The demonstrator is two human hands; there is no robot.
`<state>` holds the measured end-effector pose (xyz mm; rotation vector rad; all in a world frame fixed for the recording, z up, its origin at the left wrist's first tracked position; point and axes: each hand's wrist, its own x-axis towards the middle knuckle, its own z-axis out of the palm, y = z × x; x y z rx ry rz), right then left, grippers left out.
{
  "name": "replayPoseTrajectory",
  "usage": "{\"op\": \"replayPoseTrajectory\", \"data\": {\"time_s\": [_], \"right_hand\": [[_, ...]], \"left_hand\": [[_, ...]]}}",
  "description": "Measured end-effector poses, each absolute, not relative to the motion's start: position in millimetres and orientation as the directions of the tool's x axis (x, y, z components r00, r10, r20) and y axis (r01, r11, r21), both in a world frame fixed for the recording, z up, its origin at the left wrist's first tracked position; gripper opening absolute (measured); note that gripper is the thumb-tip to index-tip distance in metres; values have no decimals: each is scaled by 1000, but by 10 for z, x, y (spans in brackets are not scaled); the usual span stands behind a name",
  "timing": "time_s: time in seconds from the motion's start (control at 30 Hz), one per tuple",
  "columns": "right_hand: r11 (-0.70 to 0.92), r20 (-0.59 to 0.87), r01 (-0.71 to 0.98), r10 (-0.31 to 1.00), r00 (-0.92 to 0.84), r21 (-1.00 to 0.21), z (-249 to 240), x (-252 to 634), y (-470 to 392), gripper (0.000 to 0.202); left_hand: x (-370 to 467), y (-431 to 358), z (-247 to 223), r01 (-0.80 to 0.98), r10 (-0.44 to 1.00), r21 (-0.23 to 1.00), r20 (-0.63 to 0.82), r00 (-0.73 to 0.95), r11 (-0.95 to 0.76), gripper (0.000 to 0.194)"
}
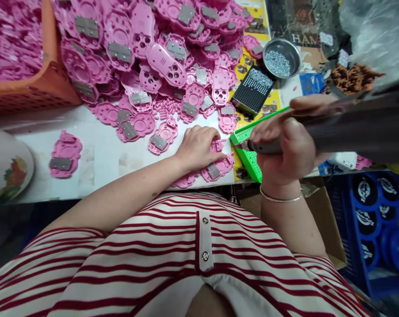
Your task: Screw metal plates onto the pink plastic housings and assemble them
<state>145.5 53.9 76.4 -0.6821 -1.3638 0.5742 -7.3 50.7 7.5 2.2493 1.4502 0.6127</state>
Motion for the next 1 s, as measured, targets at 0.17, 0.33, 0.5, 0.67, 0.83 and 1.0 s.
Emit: {"op": "replayPoseTrajectory", "data": {"time_s": [0.17,0.33,0.5,0.67,0.83,1.0], "right_hand": [[696,677,-19,705,211,-718,901,1594,434,13],[647,616,-60,747,250,-760,825,1669,371,15],[654,621,-141,753,216,-743,767,1713,336,19],[658,621,-157,749,230,-736,736,1737,310,20],[676,608,-139,720,336,-724,843,1751,245,17],[617,533,-100,741,409,-781,1005,1802,133,14]], "left_hand": [[-189,559,87,495,832,671,478,280,-552,47],[-222,599,119,318,727,654,629,276,-686,46],[-216,574,117,264,736,688,610,293,-676,41],[-300,483,119,176,778,790,491,392,-587,35],[-280,453,291,317,920,881,261,292,-350,37],[-1,256,593,792,914,512,-31,405,-334,62]]}}
